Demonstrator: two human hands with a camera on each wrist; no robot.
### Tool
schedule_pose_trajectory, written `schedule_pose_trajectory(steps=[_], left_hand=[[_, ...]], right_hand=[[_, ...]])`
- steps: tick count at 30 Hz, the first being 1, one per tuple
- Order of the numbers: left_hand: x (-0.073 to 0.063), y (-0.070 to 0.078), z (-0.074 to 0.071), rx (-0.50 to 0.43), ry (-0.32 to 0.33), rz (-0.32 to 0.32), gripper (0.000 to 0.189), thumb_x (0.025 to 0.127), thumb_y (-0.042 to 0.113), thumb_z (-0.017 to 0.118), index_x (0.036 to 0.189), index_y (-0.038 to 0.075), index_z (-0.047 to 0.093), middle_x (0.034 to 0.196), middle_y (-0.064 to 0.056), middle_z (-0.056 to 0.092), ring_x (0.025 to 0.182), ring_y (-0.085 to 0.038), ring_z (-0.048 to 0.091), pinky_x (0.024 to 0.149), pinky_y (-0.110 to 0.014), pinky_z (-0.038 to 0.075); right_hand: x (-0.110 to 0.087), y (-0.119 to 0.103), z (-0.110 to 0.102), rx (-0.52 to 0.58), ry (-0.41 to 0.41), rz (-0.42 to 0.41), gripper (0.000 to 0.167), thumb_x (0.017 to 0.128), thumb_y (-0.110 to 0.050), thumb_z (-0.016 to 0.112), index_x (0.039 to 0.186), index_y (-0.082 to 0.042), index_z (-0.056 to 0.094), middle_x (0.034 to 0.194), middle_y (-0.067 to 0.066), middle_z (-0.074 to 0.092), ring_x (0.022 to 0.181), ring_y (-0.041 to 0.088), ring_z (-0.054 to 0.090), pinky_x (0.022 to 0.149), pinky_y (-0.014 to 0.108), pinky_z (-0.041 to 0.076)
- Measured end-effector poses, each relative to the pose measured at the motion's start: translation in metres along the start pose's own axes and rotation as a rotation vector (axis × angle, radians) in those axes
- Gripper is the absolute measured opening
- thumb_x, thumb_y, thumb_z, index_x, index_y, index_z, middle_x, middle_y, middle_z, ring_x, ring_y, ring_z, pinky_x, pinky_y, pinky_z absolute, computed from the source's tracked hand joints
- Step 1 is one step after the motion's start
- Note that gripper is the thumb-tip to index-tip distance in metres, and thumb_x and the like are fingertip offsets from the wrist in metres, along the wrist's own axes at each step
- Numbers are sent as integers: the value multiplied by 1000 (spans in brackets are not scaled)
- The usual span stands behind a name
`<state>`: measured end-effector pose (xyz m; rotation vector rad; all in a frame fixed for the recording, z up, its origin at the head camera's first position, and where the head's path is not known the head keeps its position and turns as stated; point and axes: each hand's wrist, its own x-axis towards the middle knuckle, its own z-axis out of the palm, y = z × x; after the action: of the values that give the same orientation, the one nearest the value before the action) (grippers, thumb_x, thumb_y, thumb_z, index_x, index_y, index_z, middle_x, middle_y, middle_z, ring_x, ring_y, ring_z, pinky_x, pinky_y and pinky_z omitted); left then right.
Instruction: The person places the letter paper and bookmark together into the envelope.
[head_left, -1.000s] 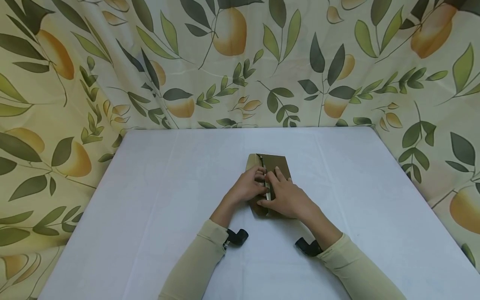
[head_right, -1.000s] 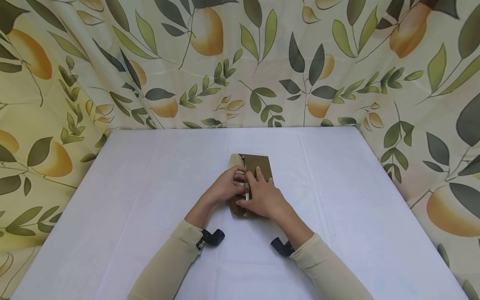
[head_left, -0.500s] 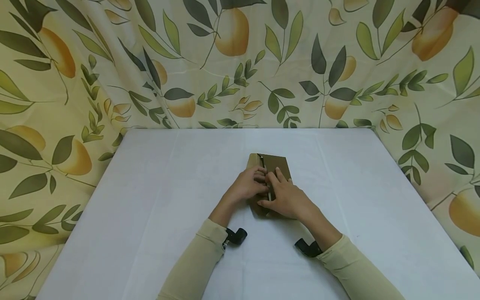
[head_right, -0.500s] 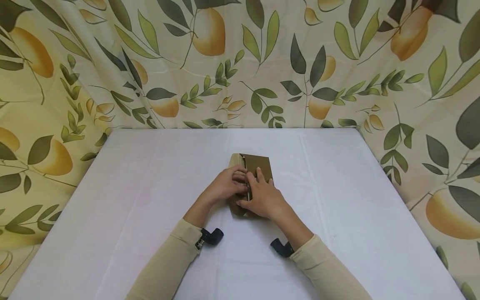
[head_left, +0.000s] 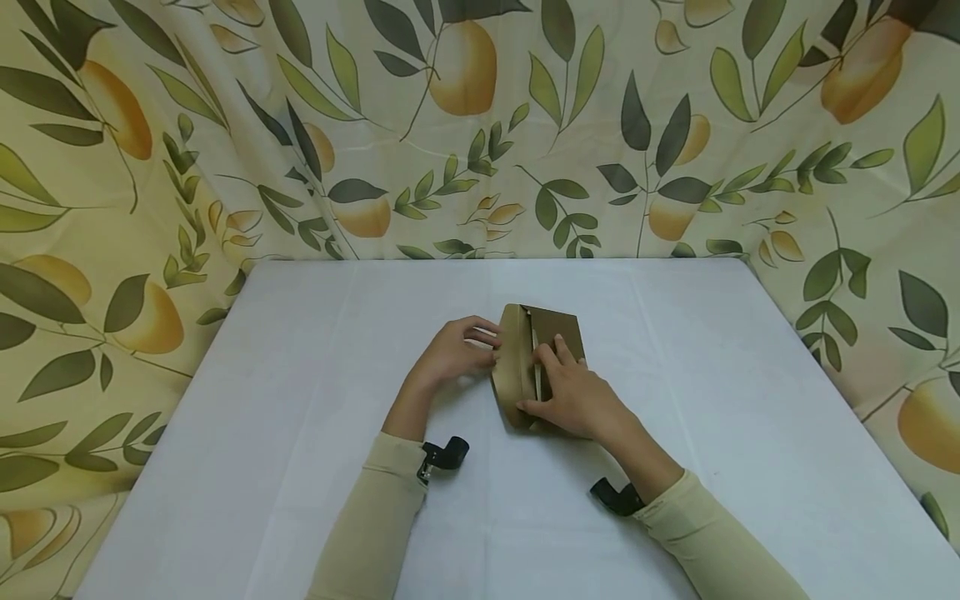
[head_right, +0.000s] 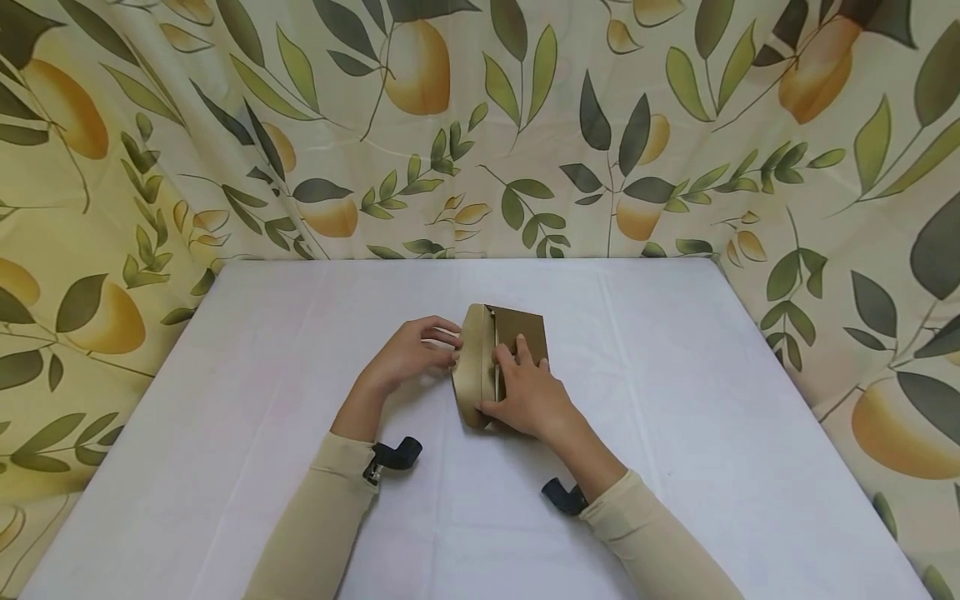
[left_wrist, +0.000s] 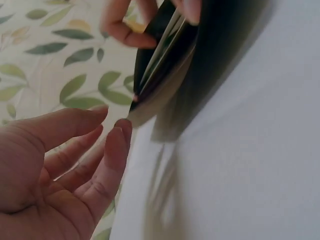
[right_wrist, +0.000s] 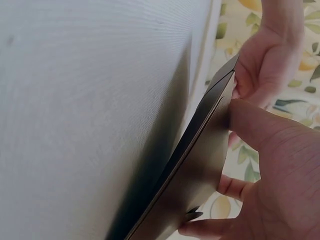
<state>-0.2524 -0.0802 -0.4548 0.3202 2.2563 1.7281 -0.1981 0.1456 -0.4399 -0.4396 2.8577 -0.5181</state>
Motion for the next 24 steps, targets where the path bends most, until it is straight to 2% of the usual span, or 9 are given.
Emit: schedule_pose_trajectory(steps=[6, 9, 14, 19, 24], left_hand=[[-3, -7, -15, -12, 45, -52, 32, 97, 2, 68, 128, -5, 64, 111, -19, 71, 83, -27, 73, 77, -36, 59], [-2, -11, -18, 10, 8, -77, 29, 99, 2, 65, 128, -5, 65, 104, -18, 73, 78, -26, 72, 73, -34, 58], [2, -12, -5, 71, -89, -88, 32, 97, 1, 62, 130, -2, 63, 88, -12, 73, 74, -21, 68, 68, -30, 54], [3, -9, 6, 125, -38, -71, 37, 93, 0, 70, 130, 1, 65, 94, -8, 74, 79, -21, 70, 68, -29, 52], [3, -7, 10, 143, -10, -74, 38, 92, 1, 72, 130, 3, 66, 95, -6, 73, 81, -19, 70, 71, -31, 53]], right_hand=[[1, -1, 0, -6, -1, 6, 65, 89, -52, 78, 133, -16, 46, 164, 33, 18, 125, 70, 42, 81, 71, 50], [1, -1, 0, -14, 3, 10, 66, 88, -52, 78, 132, -15, 46, 163, 34, 19, 125, 69, 44, 78, 69, 51], [1, -2, 1, -32, 5, 25, 69, 88, -52, 77, 136, -14, 45, 163, 34, 20, 125, 68, 45, 75, 69, 52], [0, -3, 1, -60, -25, 52, 83, 90, -54, 74, 155, -15, 40, 164, 32, 19, 129, 69, 39, 86, 76, 46], [0, -2, -2, -64, -35, 56, 86, 94, -52, 72, 159, -8, 37, 163, 31, 23, 131, 66, 39, 90, 75, 45]])
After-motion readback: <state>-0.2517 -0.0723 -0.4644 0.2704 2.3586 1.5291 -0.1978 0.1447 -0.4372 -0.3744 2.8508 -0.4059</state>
